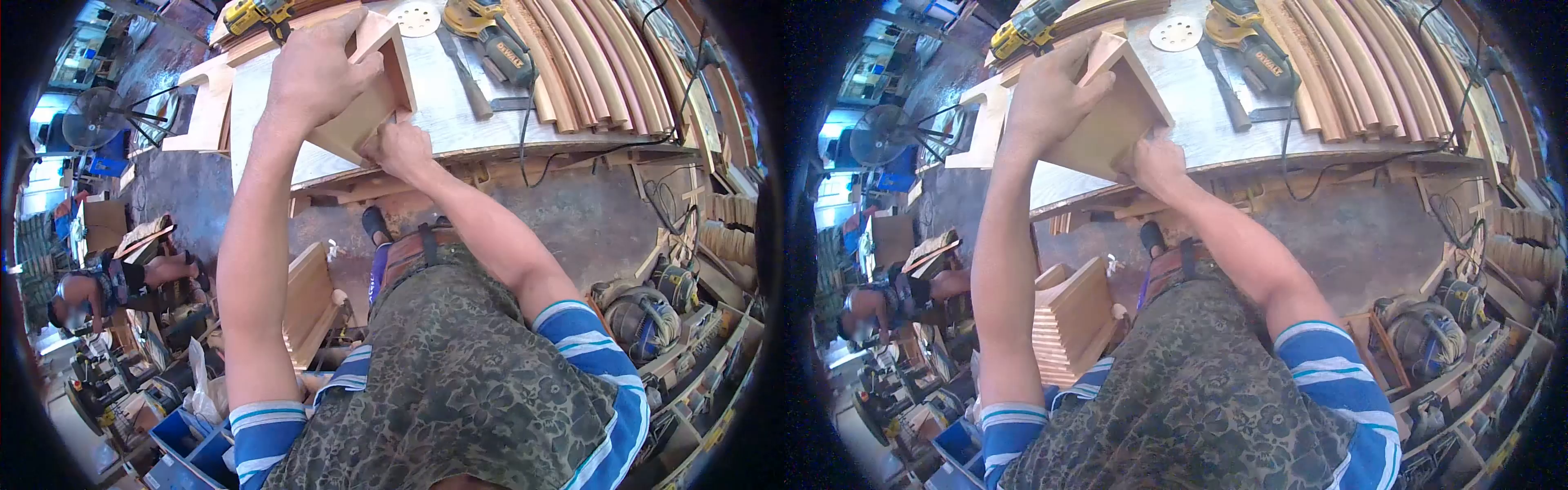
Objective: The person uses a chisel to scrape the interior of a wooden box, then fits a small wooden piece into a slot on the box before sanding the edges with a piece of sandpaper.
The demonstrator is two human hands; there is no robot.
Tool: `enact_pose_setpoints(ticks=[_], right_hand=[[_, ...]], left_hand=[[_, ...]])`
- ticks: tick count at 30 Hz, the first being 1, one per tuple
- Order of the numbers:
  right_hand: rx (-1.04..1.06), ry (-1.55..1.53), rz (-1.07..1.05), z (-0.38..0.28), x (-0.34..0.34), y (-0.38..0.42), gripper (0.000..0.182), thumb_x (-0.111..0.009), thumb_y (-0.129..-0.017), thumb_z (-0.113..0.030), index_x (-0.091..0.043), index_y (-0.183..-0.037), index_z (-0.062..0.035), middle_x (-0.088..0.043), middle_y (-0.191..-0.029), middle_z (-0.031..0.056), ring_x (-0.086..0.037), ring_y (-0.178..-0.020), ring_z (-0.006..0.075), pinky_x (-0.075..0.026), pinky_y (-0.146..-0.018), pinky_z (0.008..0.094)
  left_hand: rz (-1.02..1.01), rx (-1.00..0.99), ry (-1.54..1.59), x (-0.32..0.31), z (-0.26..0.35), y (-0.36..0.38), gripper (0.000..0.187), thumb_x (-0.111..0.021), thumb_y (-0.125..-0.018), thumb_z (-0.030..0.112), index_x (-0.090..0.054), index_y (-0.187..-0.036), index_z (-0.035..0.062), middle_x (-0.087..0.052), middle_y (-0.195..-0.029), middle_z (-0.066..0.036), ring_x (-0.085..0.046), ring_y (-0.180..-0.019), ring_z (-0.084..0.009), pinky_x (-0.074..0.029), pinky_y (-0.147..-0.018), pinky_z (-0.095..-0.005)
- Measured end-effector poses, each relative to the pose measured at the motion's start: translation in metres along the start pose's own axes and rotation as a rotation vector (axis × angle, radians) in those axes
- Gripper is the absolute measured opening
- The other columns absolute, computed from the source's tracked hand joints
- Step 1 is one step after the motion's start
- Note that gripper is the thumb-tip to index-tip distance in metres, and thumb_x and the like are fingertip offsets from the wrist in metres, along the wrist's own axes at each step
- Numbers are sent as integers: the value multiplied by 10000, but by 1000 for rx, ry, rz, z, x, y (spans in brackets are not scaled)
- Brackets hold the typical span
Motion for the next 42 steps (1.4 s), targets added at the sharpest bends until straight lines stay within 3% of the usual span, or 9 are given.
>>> enact_pose_setpoints(ticks=[6,9,25,27,31,33,37,40,42], right_hand=[[-38,-96,10,-6,8,0,440,-768,-850,-455,-774,-945,-25,-747,-917,234,-749,-910,404,-596,-802,494],[-192,-130,-9,-8,-5,5,492,-793,-842,-476,-756,-1042,-28,-747,-936,246,-743,-915,408,-583,-834,507],[-46,43,-19,-1,-10,-8,343,-738,-863,-405,-793,-975,-85,-772,-911,188,-762,-870,379,-601,-792,488],[-2,-78,40,9,1,-10,377,-760,-855,-387,-766,-999,-39,-748,-893,255,-746,-877,427,-597,-813,518],[-76,-44,-31,-3,-6,1,421,-753,-869,-435,-769,-967,-26,-747,-887,256,-745,-864,429,-596,-807,518],[-111,-52,-194,-10,12,5,413,-740,-853,-420,-761,-1068,-68,-760,-958,230,-752,-918,408,-592,-826,502],[-109,-33,-78,-3,-6,-3,416,-727,-859,-415,-751,-1088,-68,-761,-971,223,-748,-933,410,-590,-845,501],[-48,-62,-27,-9,2,-6,469,-735,-885,-471,-770,-920,-4,-754,-890,237,-745,-887,409,-590,-798,504],[-42,-14,-130,-4,3,-1,383,-732,-850,-377,-764,-1086,-77,-754,-985,232,-741,-961,400,-589,-849,499]], left_hand=[[76,17,38,-4,-5,1,581,-699,-840,386,-660,-1373,157,-755,-1068,-182,-723,-1006,-375,-580,-911,-475],[-42,73,16,5,4,1,645,-731,-861,389,-623,-1426,98,-726,-1219,-208,-707,-1118,-367,-545,-986,-428],[46,22,-20,-4,-5,0,606,-717,-860,403,-643,-1405,149,-756,-1112,-161,-722,-1035,-352,-574,-934,-462],[47,21,2,-4,-5,0,603,-715,-862,404,-645,-1402,146,-757,-1112,-158,-722,-1038,-353,-574,-933,-461],[-17,55,2,3,1,1,644,-722,-877,416,-625,-1426,93,-736,-1178,-216,-717,-1089,-361,-549,-977,-428],[-19,57,3,3,1,0,646,-722,-878,414,-622,-1429,93,-736,-1177,-218,-718,-1088,-361,-549,-975,-428],[53,10,-1,-4,-4,0,593,-721,-860,408,-654,-1386,141,-759,-1093,-160,-719,-1044,-362,-573,-919,-472],[46,36,17,-2,-4,1,608,-725,-859,421,-651,-1390,133,-758,-1102,-161,-718,-1046,-362,-573,-917,-473],[11,54,13,2,-1,1,627,-724,-875,410,-629,-1416,107,-750,-1140,-184,-720,-1077,-352,-561,-949,-442]])
Point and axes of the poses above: each hand's wrist, its own y-axis away from the middle knuckle, its own x-axis out of the back of the hand, z = x × y, the point moved 3 cm from there along -y, towards the middle knuckle
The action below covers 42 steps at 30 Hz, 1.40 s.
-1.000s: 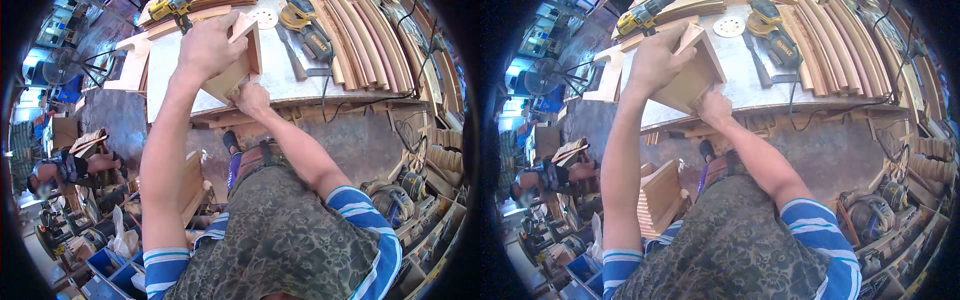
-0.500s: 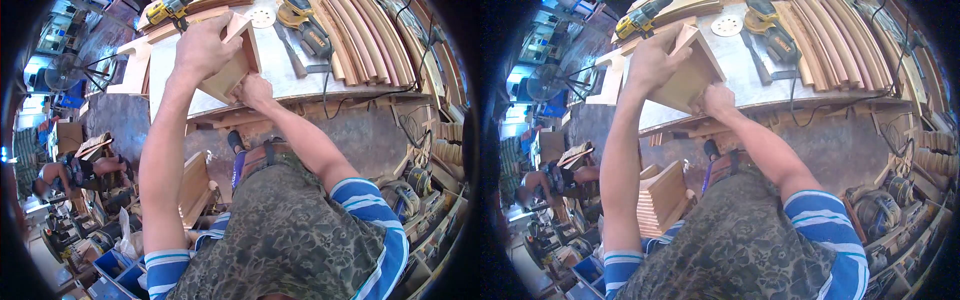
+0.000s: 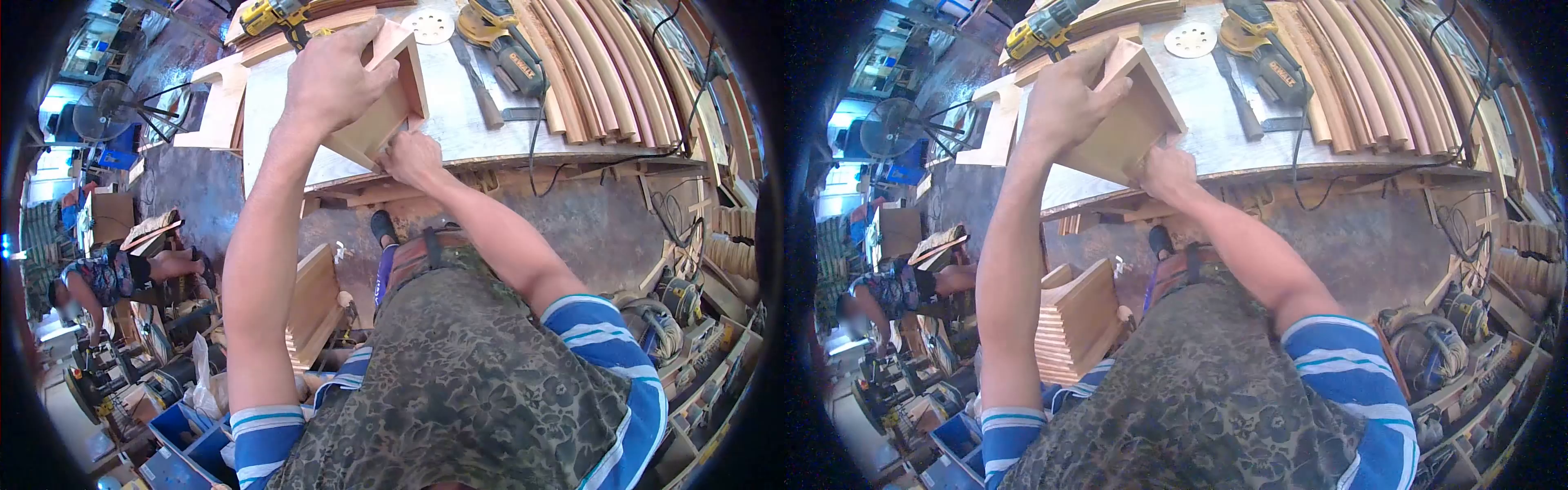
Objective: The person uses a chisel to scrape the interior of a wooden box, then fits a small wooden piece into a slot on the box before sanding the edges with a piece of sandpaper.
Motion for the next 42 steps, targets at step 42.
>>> enact_pose_setpoints(ticks=[42], right_hand=[[110,5,117,-7,-15,-6,406,-686,-905,-438,-770,-974,-48,-741,-788,211,-747,-742,380,-584,-739,499]], left_hand=[[-18,-12,72,-6,-4,1,640,-775,-878,354,-623,-1423,55,-714,-1252,-242,-710,-1157,-337,-539,-1010,-390]])
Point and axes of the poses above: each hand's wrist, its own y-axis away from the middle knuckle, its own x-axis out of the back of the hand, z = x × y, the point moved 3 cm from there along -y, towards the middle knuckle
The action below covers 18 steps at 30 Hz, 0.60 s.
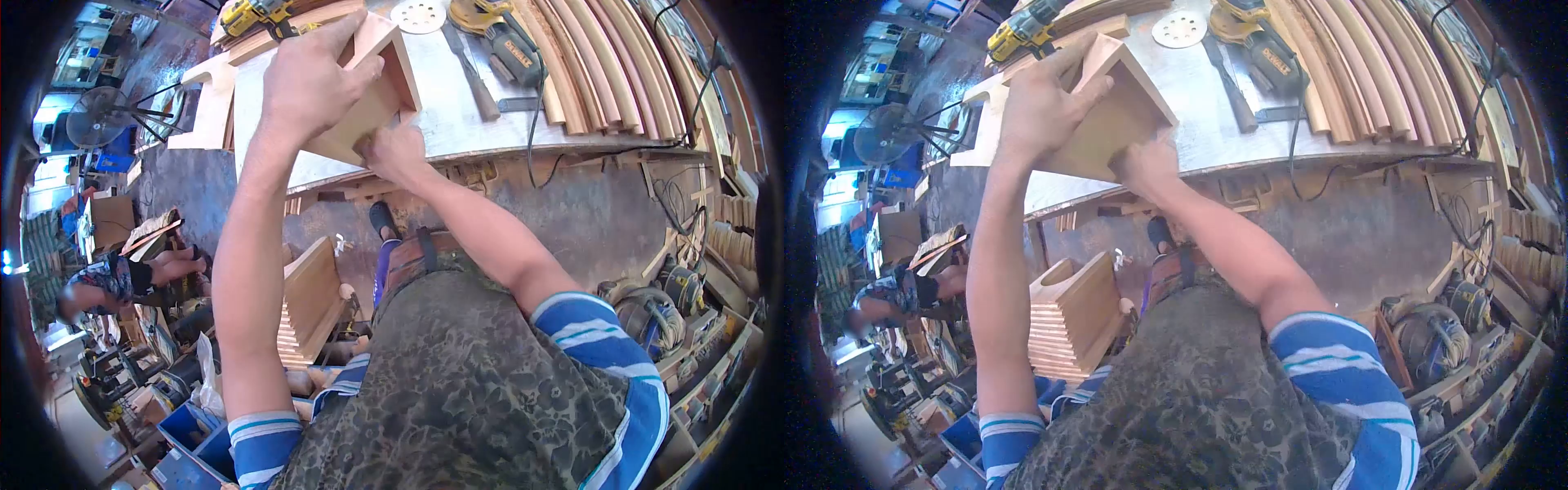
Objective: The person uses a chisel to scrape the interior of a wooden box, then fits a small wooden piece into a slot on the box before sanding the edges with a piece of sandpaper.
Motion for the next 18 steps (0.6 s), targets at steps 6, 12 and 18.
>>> enact_pose_setpoints(ticks=[6,12,18], right_hand=[[-106,5,56,32,6,-16,434,-719,-890,-451,-757,-1022,-39,-740,-792,220,-748,-765,392,-590,-728,485],[-125,20,-1,18,-4,-4,481,-733,-877,-509,-788,-887,-31,-725,-767,261,-746,-785,415,-599,-747,485],[-160,85,89,38,-9,-15,367,-738,-863,-391,-774,-927,-32,-745,-802,204,-753,-785,368,-586,-741,477]], left_hand=[[-21,25,57,6,0,-6,627,-767,-884,355,-629,-1415,51,-719,-1241,-237,-708,-1157,-343,-534,-1017,-391],[-7,18,32,6,-3,-6,622,-762,-877,353,-633,-1410,59,-719,-1227,-249,-711,-1147,-347,-536,-1002,-399],[-16,44,39,7,-2,-5,649,-767,-861,355,-621,-1430,79,-715,-1237,-246,-713,-1140,-347,-541,-992,-400]])
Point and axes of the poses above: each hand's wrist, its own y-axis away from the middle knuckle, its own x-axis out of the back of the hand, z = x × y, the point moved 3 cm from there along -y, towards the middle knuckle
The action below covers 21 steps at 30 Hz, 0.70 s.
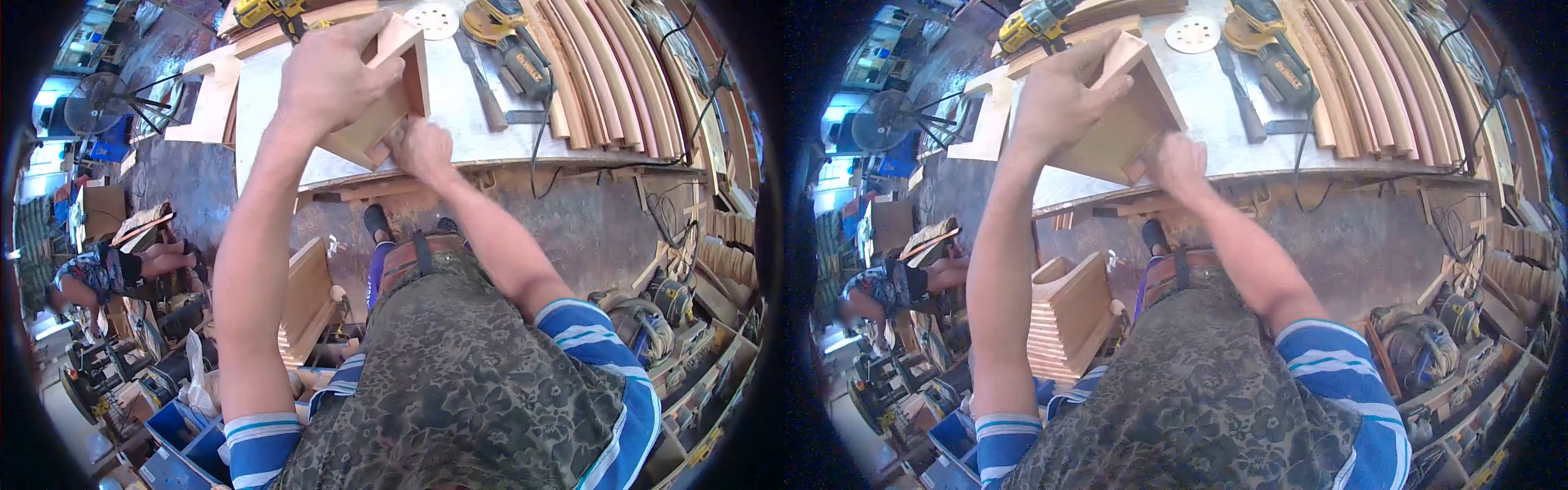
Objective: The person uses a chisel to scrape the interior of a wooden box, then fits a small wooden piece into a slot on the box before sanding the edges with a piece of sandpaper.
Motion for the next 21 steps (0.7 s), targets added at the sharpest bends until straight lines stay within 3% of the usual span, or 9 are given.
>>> enact_pose_setpoints(ticks=[1,3,5,6,11,13,14,18,21], right_hand=[[-5,78,-17,-8,-5,9,298,-736,-865,-307,-769,-973,-31,-764,-855,170,-763,-816,336,-570,-768,470],[44,139,-106,-15,-5,14,313,-737,-862,-279,-742,-1039,-20,-766,-908,142,-758,-836,324,-563,-799,463],[19,122,-36,-6,14,11,319,-730,-879,-334,-753,-999,-39,-767,-895,169,-761,-835,339,-563,-777,477],[-23,-3,-46,0,28,5,366,-717,-894,-409,-762,-992,-59,-764,-857,187,-761,-813,358,-559,-759,496],[-32,-26,98,3,9,7,482,-732,-875,-541,-773,-989,-75,-752,-778,182,-752,-745,372,-542,-729,517],[41,118,28,-6,1,19,476,-712,-879,-584,-802,-870,-116,-739,-755,201,-744,-737,378,-562,-713,501],[59,73,56,-5,15,18,472,-709,-875,-576,-812,-848,-115,-736,-733,192,-744,-733,370,-548,-744,500],[-109,-28,76,17,40,-5,533,-683,-891,-602,-808,-840,-87,-760,-784,154,-748,-801,342,-470,-865,532],[15,59,16,-6,5,18,530,-663,-904,-592,-807,-840,-86,-756,-775,162,-747,-811,347,-458,-896,537]], left_hand=[[-20,2,-15,-1,0,-1,654,-768,-859,354,-618,-1433,80,-717,-1232,-245,-716,-1132,-347,-544,-988,-401],[22,-60,-15,-6,-7,-3,651,-759,-861,370,-622,-1430,83,-727,-1197,-246,-724,-1099,-351,-548,-973,-408],[87,-57,2,-8,-7,-2,596,-715,-826,417,-675,-1378,196,-762,-1044,-164,-732,-975,-364,-581,-901,-465],[84,-51,5,-9,-6,0,596,-715,-826,417,-675,-1378,196,-762,-1044,-164,-732,-975,-364,-581,-901,-465],[41,-43,-38,-5,-8,-3,624,-718,-826,419,-655,-1402,187,-748,-1148,-158,-718,-1038,-372,-571,-926,-470],[57,-80,-37,-3,-17,-10,631,-736,-849,414,-645,-1410,141,-745,-1172,-186,-723,-1068,-356,-559,-954,-438],[63,-105,-27,-3,-23,-12,643,-755,-871,409,-634,-1419,95,-742,-1195,-213,-728,-1098,-339,-548,-982,-407],[-8,-8,5,5,-46,-27,660,-753,-858,413,-620,-1439,129,-723,-1238,-229,-709,-1139,-360,-534,-1011,-412],[-8,11,-68,6,-59,-36,675,-728,-856,389,-590,-1471,148,-711,-1255,-236,-696,-1156,-377,-527,-1022,-424]])
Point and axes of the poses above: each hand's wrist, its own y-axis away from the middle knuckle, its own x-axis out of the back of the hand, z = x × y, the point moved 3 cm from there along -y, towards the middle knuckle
